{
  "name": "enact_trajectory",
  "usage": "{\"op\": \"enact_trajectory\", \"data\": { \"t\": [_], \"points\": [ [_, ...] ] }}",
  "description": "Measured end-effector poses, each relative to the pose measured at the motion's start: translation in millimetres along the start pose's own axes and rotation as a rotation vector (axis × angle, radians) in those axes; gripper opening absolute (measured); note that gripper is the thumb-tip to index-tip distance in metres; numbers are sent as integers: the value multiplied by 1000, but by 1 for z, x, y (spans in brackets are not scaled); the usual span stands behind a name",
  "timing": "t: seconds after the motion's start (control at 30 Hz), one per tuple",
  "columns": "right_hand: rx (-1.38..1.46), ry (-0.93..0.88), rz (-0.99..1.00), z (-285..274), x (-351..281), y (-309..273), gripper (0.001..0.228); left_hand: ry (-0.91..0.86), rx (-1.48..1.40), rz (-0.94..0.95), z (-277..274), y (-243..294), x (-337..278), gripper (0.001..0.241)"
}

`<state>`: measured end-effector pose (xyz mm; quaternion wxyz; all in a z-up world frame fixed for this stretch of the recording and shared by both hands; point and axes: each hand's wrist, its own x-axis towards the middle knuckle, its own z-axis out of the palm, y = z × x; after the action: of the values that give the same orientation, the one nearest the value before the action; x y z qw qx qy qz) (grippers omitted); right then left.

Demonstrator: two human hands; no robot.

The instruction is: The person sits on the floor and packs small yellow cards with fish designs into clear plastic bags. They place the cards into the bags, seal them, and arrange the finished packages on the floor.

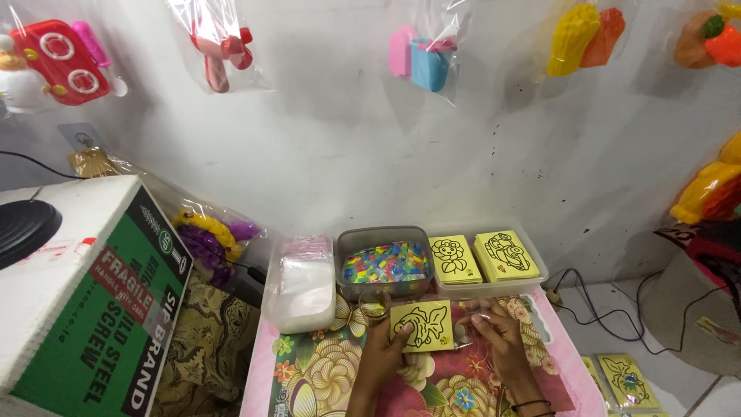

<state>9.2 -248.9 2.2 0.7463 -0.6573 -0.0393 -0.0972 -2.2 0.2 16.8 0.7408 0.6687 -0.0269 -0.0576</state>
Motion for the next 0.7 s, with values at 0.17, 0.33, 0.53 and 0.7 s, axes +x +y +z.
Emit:
{"op": "enact_trajectory", "data": {
  "t": [0.17,0.33,0.53,0.7],
  "points": [
    [27,-113,20,-3,2,-4,34,-30,-57,-30,-5,-9,4,26],
    [37,-178,20,7,-4,-24,35,-23,-89,-86,-5,-5,-1,23],
    [-85,-162,-6,5,-2,-22,35,-40,36,-66,-3,5,-5,44],
    [-48,-126,-14,4,-1,-20,33,-29,55,-48,-2,-5,-1,28]
  ]
}}
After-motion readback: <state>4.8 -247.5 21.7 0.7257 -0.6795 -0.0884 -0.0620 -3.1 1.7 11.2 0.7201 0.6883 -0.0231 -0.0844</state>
